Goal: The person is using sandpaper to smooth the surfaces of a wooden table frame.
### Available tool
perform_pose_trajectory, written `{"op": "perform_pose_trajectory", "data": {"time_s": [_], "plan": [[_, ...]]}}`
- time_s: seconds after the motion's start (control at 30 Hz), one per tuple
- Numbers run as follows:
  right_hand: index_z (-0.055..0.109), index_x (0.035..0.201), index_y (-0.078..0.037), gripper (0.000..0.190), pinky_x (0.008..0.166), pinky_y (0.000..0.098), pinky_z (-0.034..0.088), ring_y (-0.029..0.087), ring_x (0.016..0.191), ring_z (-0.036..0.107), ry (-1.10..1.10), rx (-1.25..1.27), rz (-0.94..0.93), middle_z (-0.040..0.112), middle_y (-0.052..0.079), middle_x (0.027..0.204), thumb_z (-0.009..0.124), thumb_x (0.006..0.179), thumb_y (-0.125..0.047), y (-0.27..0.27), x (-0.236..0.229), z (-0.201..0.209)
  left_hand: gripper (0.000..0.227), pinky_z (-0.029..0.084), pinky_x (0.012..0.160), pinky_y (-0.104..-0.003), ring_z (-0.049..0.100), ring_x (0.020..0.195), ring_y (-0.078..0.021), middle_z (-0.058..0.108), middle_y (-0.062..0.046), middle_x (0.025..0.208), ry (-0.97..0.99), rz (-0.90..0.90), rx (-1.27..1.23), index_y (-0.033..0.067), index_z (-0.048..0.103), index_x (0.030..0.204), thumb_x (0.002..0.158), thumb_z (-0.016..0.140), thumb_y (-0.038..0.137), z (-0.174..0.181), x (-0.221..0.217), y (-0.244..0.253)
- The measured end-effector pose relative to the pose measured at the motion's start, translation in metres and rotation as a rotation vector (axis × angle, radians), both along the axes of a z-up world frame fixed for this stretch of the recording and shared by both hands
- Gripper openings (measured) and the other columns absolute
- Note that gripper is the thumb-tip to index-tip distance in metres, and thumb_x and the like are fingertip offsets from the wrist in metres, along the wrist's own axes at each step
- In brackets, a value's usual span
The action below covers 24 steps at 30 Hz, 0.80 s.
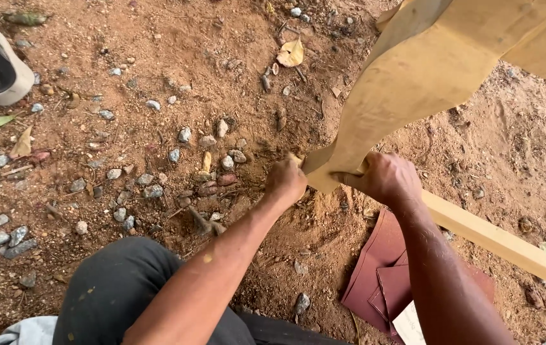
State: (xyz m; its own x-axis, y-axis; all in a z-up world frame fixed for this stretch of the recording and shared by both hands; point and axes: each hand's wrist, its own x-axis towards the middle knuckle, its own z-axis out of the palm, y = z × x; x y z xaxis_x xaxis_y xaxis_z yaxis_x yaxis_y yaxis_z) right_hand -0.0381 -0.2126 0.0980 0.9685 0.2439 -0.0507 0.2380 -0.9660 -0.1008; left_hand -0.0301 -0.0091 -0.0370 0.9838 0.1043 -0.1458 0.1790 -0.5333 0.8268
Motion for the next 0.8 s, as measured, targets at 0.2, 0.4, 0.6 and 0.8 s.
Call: {"op": "perform_pose_trajectory", "data": {"time_s": [0.2, 0.4, 0.6, 0.8], "plan": [[0.079, 0.093, -0.013, 0.075, 0.052, 0.028, 0.054, 0.008, 0.052, 0.062, 0.038, -0.157, -0.058, 0.076, 0.002, 0.072, 0.074, 0.076, -0.085, 0.003, 0.0, 0.004, 0.023, 0.047, 0.04, -0.025, 0.056, 0.057, -0.0119, 0.07, -0.012, 0.095, 0.155, 0.047, -0.132, 0.0002, 0.064, 0.12, 0.104, 0.049, 0.006, 0.036, 0.008, -0.006], [0.078, 0.102, -0.018, 0.066, 0.048, 0.0304, 0.057, 0.01, 0.047, 0.065, -0.053, 0.057, 0.041, 0.079, 0.002, 0.078, 0.074, 0.071, -0.077, -0.006, 0.0, -0.013, 0.02, 0.044, 0.039, -0.023, 0.055, 0.058, -0.0108, 0.067, -0.01, 0.093, 0.171, 0.174, -0.512, 0.003, 0.063, 0.12, 0.101, 0.055, 0.008, 0.007, -0.004, 0.005], [0.078, 0.097, -0.015, 0.071, 0.051, 0.0292, 0.055, 0.009, 0.049, 0.063, 0.035, -0.054, -0.06, 0.077, 0.002, 0.073, 0.077, 0.072, -0.081, 0.001, 0.003, -0.005, 0.019, 0.043, 0.04, -0.024, 0.056, 0.058, -0.0113, 0.067, -0.009, 0.093, 0.237, 0.227, -0.368, 0.0044, 0.064, 0.118, 0.101, 0.056, 0.008, 0.015, 0.028, -0.004], [0.077, 0.095, -0.017, 0.068, 0.047, 0.0311, 0.056, 0.01, 0.046, 0.063, 0.027, 0.015, -0.047, 0.074, 0.0, 0.069, 0.073, 0.071, -0.08, -0.006, 0.005, -0.012, 0.016, 0.039, 0.036, -0.025, 0.053, 0.054, -0.0129, 0.068, -0.011, 0.088, 0.208, 0.169, -0.354, 0.003, 0.067, 0.109, 0.101, 0.054, 0.006, 0.008, 0.014, 0.001]]}}
